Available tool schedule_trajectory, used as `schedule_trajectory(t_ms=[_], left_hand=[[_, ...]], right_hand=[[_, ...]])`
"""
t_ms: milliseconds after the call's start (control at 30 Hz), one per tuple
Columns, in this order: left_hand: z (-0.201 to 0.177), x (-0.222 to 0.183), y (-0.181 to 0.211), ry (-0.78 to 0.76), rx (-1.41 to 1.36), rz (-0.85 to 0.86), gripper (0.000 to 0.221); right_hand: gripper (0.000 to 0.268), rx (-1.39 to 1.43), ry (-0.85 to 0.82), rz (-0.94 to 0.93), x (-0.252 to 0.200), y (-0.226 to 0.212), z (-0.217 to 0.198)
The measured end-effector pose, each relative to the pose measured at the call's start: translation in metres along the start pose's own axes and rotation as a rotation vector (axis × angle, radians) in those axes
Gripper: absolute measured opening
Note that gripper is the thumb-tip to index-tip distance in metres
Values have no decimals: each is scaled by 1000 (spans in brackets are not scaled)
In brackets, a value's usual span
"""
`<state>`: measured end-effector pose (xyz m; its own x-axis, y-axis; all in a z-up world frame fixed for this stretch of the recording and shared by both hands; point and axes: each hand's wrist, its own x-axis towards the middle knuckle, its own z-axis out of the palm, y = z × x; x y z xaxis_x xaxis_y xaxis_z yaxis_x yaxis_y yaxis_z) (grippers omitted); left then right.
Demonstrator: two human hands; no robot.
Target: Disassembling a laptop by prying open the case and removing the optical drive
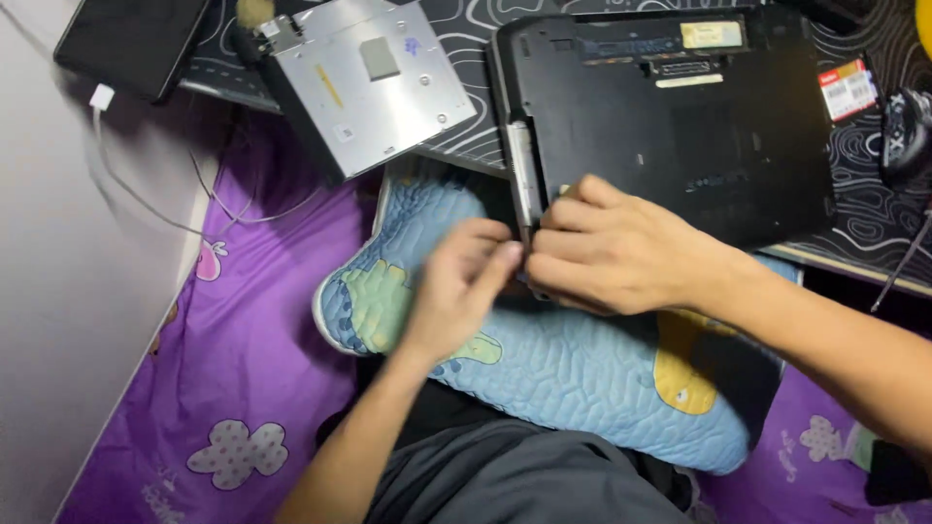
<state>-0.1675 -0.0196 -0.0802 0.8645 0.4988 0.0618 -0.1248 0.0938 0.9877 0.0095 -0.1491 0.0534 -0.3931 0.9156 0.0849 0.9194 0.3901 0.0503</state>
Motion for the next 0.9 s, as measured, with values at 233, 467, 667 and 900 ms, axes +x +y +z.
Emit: schedule_trajectory(t_ms=[233, 467, 667, 900], left_hand=[[29, 5, -13, -221, -260, -187, 29], [32, 3, -18, -230, -165, -82, 27], [34, 2, -20, -227, -205, -99, 27], [36, -1, -33, -206, -213, -109, 22]], right_hand=[[38, 253, 260, -104, 12, -5, 17], [35, 348, 296, -60, 4, -4, 24], [37, 387, 338, -39, 2, -5, 26], [35, 341, 333, -39, -1, -11, 29]])
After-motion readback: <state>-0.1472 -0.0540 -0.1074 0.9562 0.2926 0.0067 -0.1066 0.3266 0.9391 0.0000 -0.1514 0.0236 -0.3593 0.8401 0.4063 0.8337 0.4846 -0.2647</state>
